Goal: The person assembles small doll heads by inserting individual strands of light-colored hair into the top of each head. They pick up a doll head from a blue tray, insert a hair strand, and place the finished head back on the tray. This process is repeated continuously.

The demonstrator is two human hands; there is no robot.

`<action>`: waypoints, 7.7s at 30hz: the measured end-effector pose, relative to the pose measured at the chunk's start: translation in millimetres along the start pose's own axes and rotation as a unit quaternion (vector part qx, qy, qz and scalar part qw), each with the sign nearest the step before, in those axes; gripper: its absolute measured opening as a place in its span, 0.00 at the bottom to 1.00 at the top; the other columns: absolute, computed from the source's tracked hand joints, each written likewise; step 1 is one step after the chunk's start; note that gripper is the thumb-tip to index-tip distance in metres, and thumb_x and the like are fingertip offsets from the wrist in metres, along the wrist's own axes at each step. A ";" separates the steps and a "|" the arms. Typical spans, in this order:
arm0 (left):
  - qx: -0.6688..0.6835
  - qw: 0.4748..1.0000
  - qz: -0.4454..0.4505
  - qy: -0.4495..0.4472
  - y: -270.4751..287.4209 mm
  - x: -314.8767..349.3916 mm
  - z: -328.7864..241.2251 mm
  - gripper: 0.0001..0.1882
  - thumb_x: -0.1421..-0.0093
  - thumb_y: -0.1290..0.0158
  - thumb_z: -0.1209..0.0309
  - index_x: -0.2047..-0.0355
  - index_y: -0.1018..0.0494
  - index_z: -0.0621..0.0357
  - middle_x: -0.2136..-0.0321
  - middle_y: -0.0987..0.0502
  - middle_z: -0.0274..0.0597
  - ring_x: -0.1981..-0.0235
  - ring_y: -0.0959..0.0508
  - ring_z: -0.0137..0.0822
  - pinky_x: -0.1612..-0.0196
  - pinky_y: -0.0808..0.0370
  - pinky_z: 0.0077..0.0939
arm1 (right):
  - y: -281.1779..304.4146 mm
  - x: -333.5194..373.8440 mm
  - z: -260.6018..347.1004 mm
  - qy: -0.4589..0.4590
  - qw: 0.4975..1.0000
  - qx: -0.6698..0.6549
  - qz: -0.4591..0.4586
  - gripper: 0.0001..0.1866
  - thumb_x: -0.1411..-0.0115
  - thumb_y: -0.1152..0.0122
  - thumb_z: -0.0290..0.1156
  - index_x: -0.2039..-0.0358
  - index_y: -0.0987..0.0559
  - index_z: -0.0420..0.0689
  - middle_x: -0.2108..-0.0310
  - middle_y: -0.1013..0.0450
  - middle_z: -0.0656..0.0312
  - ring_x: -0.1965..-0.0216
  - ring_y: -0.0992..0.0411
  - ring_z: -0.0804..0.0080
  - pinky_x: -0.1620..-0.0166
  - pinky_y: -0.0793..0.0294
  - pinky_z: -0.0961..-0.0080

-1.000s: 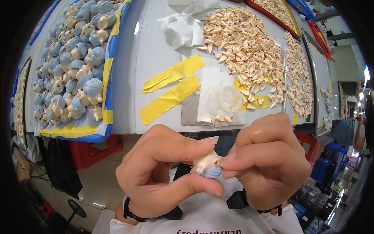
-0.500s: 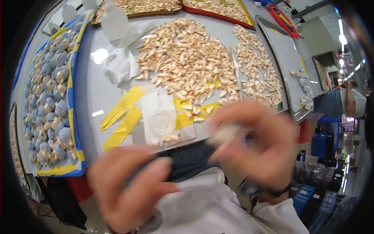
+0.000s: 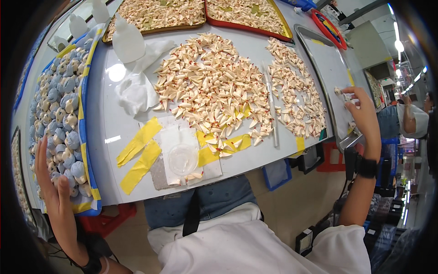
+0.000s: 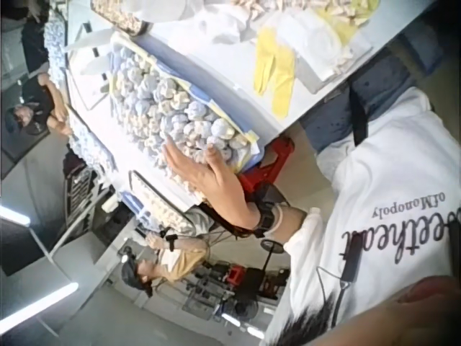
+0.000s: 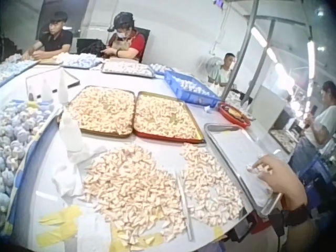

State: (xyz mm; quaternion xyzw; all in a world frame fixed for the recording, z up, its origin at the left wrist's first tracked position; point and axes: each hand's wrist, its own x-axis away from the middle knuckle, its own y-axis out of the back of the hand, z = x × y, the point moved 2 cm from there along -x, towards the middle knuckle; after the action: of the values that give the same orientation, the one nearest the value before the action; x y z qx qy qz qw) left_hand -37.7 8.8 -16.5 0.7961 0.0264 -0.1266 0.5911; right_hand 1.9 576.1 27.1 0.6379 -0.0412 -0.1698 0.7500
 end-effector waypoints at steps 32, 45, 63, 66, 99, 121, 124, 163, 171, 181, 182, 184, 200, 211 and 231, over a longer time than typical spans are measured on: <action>0.035 0.978 -0.199 -0.058 20.7 7.4 -4.5 0.13 0.50 0.48 0.84 0.62 0.29 0.64 0.63 0.27 0.47 0.60 0.26 0.40 0.57 0.30 0.29 | -16.9 22.0 90.4 0.101 0.953 -0.281 0.051 0.04 0.49 0.45 0.18 0.71 0.27 0.37 0.70 0.32 0.66 0.67 0.34 0.82 0.61 0.36 0.86; 0.659 0.746 -0.007 -0.097 -26.2 47.4 -66.6 0.18 0.53 0.39 0.71 0.66 0.35 0.61 0.65 0.35 0.49 0.71 0.28 0.36 0.69 0.29 0.21 | -32.5 48.0 227.8 0.140 0.895 -0.407 0.116 0.07 0.53 0.44 0.13 0.71 0.28 0.35 0.71 0.29 0.59 0.69 0.30 0.77 0.64 0.30 0.84; 0.789 0.607 0.090 0.027 -57.4 49.4 -103.6 0.15 0.49 0.42 0.70 0.67 0.37 0.61 0.66 0.34 0.49 0.71 0.23 0.41 0.72 0.23 0.23 | -43.5 54.5 291.9 0.403 0.899 -0.150 0.081 0.09 0.68 0.42 0.15 0.81 0.27 0.39 0.77 0.34 0.61 0.74 0.35 0.68 0.71 0.38 0.77; 0.782 0.616 0.093 0.024 -58.2 48.2 -101.7 0.15 0.50 0.42 0.71 0.66 0.36 0.62 0.65 0.33 0.50 0.70 0.23 0.41 0.72 0.23 0.22 | -47.1 55.9 292.2 0.387 0.905 -0.163 0.061 0.09 0.68 0.42 0.15 0.81 0.27 0.39 0.77 0.34 0.60 0.73 0.35 0.68 0.71 0.38 0.77; 0.657 0.741 0.077 -0.117 -45.0 51.1 -113.9 0.16 0.54 0.39 0.77 0.64 0.29 0.67 0.65 0.33 0.51 0.70 0.23 0.40 0.65 0.24 0.23 | -50.6 116.0 259.1 0.297 0.821 -0.466 0.143 0.08 0.54 0.42 0.18 0.74 0.29 0.45 0.76 0.37 0.62 0.76 0.40 0.78 0.73 0.43 0.84; 0.493 0.861 -0.059 -0.106 -35.0 53.4 -127.9 0.19 0.64 0.34 0.75 0.69 0.26 0.61 0.72 0.31 0.46 0.73 0.25 0.33 0.73 0.29 0.16 | -59.8 106.8 260.3 0.401 0.832 -0.383 0.033 0.16 0.65 0.44 0.12 0.74 0.29 0.45 0.78 0.34 0.62 0.77 0.38 0.73 0.74 0.40 0.77; 0.499 0.857 -0.037 -0.124 -39.0 50.1 -122.0 0.20 0.63 0.34 0.73 0.68 0.27 0.62 0.70 0.32 0.46 0.73 0.26 0.33 0.72 0.28 0.17 | -58.4 100.0 257.0 0.383 0.835 -0.393 0.033 0.14 0.62 0.43 0.14 0.74 0.29 0.44 0.76 0.34 0.61 0.75 0.38 0.72 0.72 0.40 0.78; 0.686 0.723 0.016 0.080 -49.9 57.4 -105.0 0.26 0.60 0.34 0.69 0.62 0.35 0.61 0.64 0.34 0.44 0.70 0.26 0.33 0.71 0.27 0.18 | -58.8 36.0 189.5 0.103 0.927 -0.353 0.072 0.05 0.50 0.43 0.20 0.71 0.25 0.35 0.74 0.28 0.65 0.71 0.32 0.82 0.64 0.34 0.86; 0.710 0.700 0.024 0.078 -51.5 58.2 -102.9 0.27 0.60 0.34 0.70 0.61 0.35 0.62 0.64 0.34 0.44 0.69 0.26 0.33 0.70 0.27 0.17 | -48.9 46.5 192.4 0.073 0.912 -0.399 0.055 0.06 0.46 0.47 0.21 0.67 0.25 0.35 0.69 0.29 0.65 0.68 0.33 0.83 0.63 0.35 0.87; 0.735 0.664 0.040 0.132 -47.5 54.0 -104.8 0.26 0.60 0.35 0.72 0.62 0.36 0.62 0.65 0.34 0.44 0.69 0.25 0.35 0.69 0.26 0.19 | -47.2 55.9 205.8 0.094 0.937 -0.331 0.062 0.07 0.42 0.52 0.21 0.64 0.28 0.34 0.72 0.29 0.62 0.71 0.33 0.81 0.66 0.36 0.87; 0.739 0.660 0.042 0.127 -47.6 54.1 -103.8 0.26 0.60 0.35 0.72 0.62 0.36 0.62 0.65 0.34 0.44 0.69 0.25 0.35 0.69 0.26 0.20 | -47.4 56.1 207.5 0.097 0.934 -0.338 0.060 0.06 0.42 0.51 0.21 0.64 0.28 0.34 0.72 0.29 0.62 0.71 0.33 0.81 0.66 0.35 0.87; 0.750 0.654 0.049 0.087 -52.8 54.2 -99.5 0.26 0.60 0.35 0.72 0.63 0.36 0.63 0.65 0.33 0.44 0.69 0.25 0.35 0.70 0.26 0.19 | -49.7 57.1 211.0 0.093 0.917 -0.382 0.060 0.06 0.42 0.51 0.21 0.64 0.29 0.35 0.71 0.28 0.60 0.69 0.31 0.78 0.64 0.34 0.85; 0.609 0.779 0.052 -0.139 -50.7 44.1 -89.5 0.23 0.65 0.37 0.84 0.69 0.36 0.57 0.64 0.35 0.46 0.66 0.27 0.37 0.61 0.30 0.24 | -51.3 66.9 234.7 0.179 0.883 -0.431 0.046 0.07 0.51 0.44 0.14 0.70 0.28 0.36 0.68 0.29 0.57 0.65 0.31 0.76 0.60 0.34 0.84; 0.641 0.748 0.077 -0.155 -55.6 49.3 -88.4 0.16 0.62 0.35 0.76 0.72 0.28 0.60 0.64 0.31 0.51 0.66 0.27 0.37 0.60 0.31 0.26 | -59.0 77.0 255.4 0.274 0.908 -0.313 0.052 0.11 0.62 0.42 0.10 0.76 0.25 0.37 0.71 0.33 0.58 0.68 0.34 0.72 0.62 0.36 0.80; 0.776 0.627 0.046 0.059 -47.7 56.8 -122.9 0.25 0.54 0.37 0.62 0.63 0.35 0.63 0.67 0.29 0.49 0.68 0.26 0.35 0.64 0.26 0.27 | -56.2 110.5 263.8 0.187 0.792 -0.570 0.116 0.09 0.53 0.35 0.28 0.75 0.29 0.42 0.72 0.36 0.59 0.73 0.38 0.80 0.68 0.41 0.88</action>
State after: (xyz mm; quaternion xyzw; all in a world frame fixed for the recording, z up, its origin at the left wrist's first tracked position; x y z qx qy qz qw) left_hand 29.1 133.4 -41.3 0.9661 -0.0836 -0.0260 -0.2429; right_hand 20.9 286.2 3.6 0.1048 0.1303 0.0488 0.9847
